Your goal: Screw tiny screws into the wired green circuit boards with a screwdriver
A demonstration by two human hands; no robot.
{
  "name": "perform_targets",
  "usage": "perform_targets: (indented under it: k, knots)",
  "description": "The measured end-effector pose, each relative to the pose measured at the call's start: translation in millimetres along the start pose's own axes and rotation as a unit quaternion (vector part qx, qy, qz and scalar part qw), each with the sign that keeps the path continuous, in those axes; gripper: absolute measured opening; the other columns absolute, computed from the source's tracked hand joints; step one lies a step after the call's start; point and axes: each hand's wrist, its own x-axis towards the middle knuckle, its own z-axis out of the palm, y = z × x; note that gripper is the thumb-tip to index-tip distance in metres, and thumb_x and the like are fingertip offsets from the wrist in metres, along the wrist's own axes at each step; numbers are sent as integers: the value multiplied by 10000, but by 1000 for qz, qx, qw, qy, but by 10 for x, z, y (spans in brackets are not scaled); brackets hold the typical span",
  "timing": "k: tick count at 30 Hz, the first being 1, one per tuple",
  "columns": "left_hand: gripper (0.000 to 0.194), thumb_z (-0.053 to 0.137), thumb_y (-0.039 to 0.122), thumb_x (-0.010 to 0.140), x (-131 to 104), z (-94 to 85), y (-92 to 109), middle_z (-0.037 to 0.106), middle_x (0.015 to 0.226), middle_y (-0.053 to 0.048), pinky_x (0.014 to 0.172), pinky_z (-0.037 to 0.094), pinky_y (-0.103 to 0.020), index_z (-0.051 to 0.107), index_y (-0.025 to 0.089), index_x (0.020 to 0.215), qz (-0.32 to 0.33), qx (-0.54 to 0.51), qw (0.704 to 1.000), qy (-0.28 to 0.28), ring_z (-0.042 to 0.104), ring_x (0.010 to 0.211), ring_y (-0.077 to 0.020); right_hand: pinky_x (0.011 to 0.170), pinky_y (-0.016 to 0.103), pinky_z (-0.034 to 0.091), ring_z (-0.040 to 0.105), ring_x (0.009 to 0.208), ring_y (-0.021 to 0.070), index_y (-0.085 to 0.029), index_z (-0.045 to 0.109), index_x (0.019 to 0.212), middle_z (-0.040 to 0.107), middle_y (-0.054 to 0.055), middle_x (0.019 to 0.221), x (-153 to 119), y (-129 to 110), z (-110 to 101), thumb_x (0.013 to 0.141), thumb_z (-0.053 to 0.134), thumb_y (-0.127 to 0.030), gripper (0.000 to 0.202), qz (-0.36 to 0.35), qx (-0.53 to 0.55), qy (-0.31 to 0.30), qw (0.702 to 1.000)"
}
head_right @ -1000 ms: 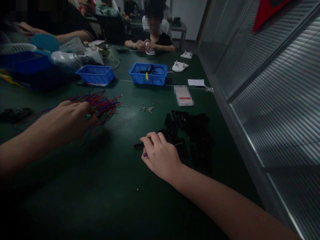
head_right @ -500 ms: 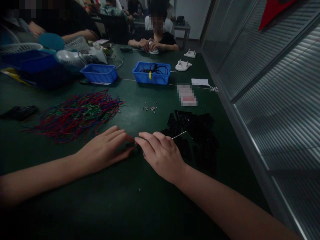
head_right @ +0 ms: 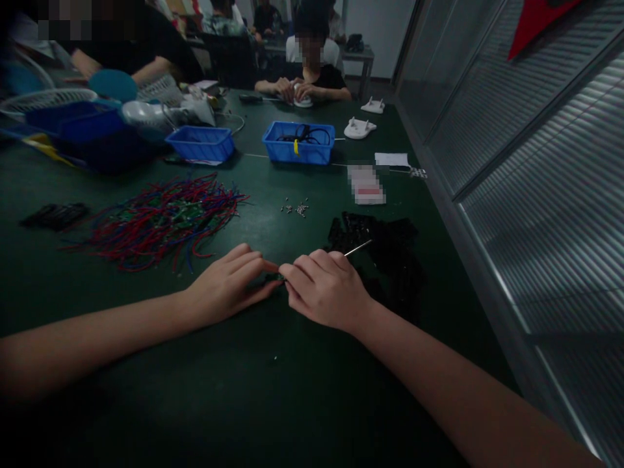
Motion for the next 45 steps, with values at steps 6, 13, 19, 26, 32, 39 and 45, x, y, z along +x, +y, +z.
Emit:
perform_targets:
  k: [6, 13, 19, 26, 32, 39, 45]
  knots:
    - [203, 529, 273, 902, 10, 18, 0, 580, 867, -39, 727, 390, -293, 547, 155, 1066, -30, -49, 998, -29, 452, 818, -178, 742, 357, 273, 518, 830, 163, -231, 596, 978, 670, -30, 845, -24, 41, 12, 922, 507, -257, 108, -1, -15, -2, 1000]
    - [243, 544, 214, 847, -2, 2, 5, 585, 883, -37, 733, 391, -292, 550, 166, 1085, -75, -91, 992, -49, 462, 844, -181, 752, 354, 256, 503, 835, 170, -233, 588, 958, 646, -16, 842, -4, 66, 7, 944, 468, -276, 128, 43, 0, -26, 999]
    - [221, 523, 243, 895, -26, -31, -58, 576, 848, -36, 723, 379, -294, 592, 168, 1091, -66, -95, 993, -31, 458, 807, -168, 758, 356, 252, 502, 852, 173, -228, 588, 979, 649, -9, 883, -9, 80, 11, 952, 441, -272, 156, 65, 12, -43, 997]
    - [296, 526, 215, 902, -69, -17, -107, 522, 771, -23, 678, 358, -284, 601, 208, 1188, -29, -65, 997, -18, 427, 740, -154, 777, 351, 258, 514, 852, 165, -221, 589, 952, 649, -10, 875, -14, 81, 21, 944, 443, -251, 149, 68, 28, -50, 996]
    - [290, 503, 204, 909, -55, 2, -114, 523, 774, -27, 678, 361, -285, 601, 185, 1181, -18, -56, 998, -29, 427, 747, -154, 780, 337, 274, 528, 830, 153, -189, 587, 881, 645, -5, 840, -13, 77, 26, 922, 474, -245, 133, 71, 45, -55, 995]
    - [294, 469, 209, 930, -63, 19, -119, 531, 798, -37, 697, 374, -294, 581, 178, 1200, -6, -38, 998, -47, 422, 764, -159, 775, 332, 275, 511, 823, 153, -188, 582, 859, 630, -2, 824, -10, 85, 15, 916, 475, -243, 134, 82, 55, -89, 991]
    - [289, 456, 210, 946, -72, 26, -122, 529, 812, -42, 691, 371, -285, 559, 164, 1212, 2, -31, 998, -62, 417, 789, -167, 763, 328, 270, 501, 823, 157, -191, 569, 860, 613, -4, 827, 10, 88, -3, 923, 454, -258, 147, 87, 44, -107, 989]
